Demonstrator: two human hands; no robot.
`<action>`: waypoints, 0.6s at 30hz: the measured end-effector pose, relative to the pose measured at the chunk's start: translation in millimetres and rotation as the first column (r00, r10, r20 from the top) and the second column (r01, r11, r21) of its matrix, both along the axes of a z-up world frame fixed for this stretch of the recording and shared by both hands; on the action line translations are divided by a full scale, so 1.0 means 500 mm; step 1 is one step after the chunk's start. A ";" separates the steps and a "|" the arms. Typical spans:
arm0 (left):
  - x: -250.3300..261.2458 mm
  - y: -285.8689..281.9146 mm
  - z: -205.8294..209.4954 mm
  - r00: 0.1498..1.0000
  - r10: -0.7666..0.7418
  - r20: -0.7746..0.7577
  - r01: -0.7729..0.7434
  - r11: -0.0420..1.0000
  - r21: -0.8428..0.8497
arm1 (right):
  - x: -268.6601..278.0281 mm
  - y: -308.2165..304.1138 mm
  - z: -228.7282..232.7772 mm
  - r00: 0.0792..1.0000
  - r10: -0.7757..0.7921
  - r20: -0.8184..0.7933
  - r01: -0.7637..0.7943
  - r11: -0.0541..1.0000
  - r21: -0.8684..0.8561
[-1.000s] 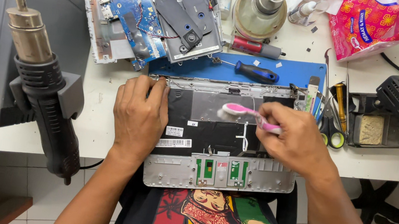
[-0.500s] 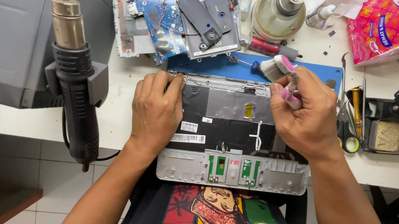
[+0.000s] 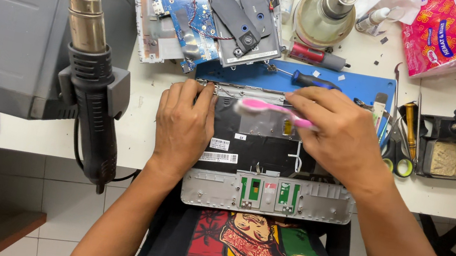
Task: The person cleans the interior of a disassembled electronic device using a toothbrush and a small tube of cleaning solution. They scrub various internal components and surfaces, then apply the solution to specific areas and continue scrubbing.
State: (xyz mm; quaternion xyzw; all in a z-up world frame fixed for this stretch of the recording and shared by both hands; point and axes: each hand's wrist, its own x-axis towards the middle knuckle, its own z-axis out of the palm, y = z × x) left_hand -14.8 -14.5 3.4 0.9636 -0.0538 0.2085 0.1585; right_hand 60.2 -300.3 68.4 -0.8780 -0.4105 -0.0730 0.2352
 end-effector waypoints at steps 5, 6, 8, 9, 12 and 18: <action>0.004 0.007 -0.014 1.000 0.002 0.011 -0.002 1.000 0.015 | 0.003 -0.006 -0.035 0.974 -0.219 -0.049 0.202 0.951 -0.235; 0.004 0.005 -0.018 1.000 -0.002 0.005 0.002 1.000 0.004 | -0.002 -0.016 -0.046 0.958 -0.285 -0.001 0.269 0.906 -0.327; 0.004 0.006 -0.017 1.000 -0.003 -0.003 0.003 1.000 0.004 | 0.000 -0.023 -0.045 0.952 -0.305 -0.037 0.273 0.897 -0.348; 0.004 0.006 -0.016 1.000 -0.003 -0.008 0.003 1.000 0.006 | 0.002 -0.028 -0.044 0.944 -0.322 -0.070 0.276 0.888 -0.368; 0.005 0.008 -0.013 1.000 -0.010 -0.010 0.010 1.000 -0.006 | 0.012 -0.020 -0.026 0.932 -0.324 -0.164 0.249 0.899 -0.360; 0.004 0.009 -0.011 1.000 -0.014 0.001 0.014 1.000 -0.017 | 0.039 -0.021 -0.029 0.893 -0.320 -0.316 0.213 0.920 -0.330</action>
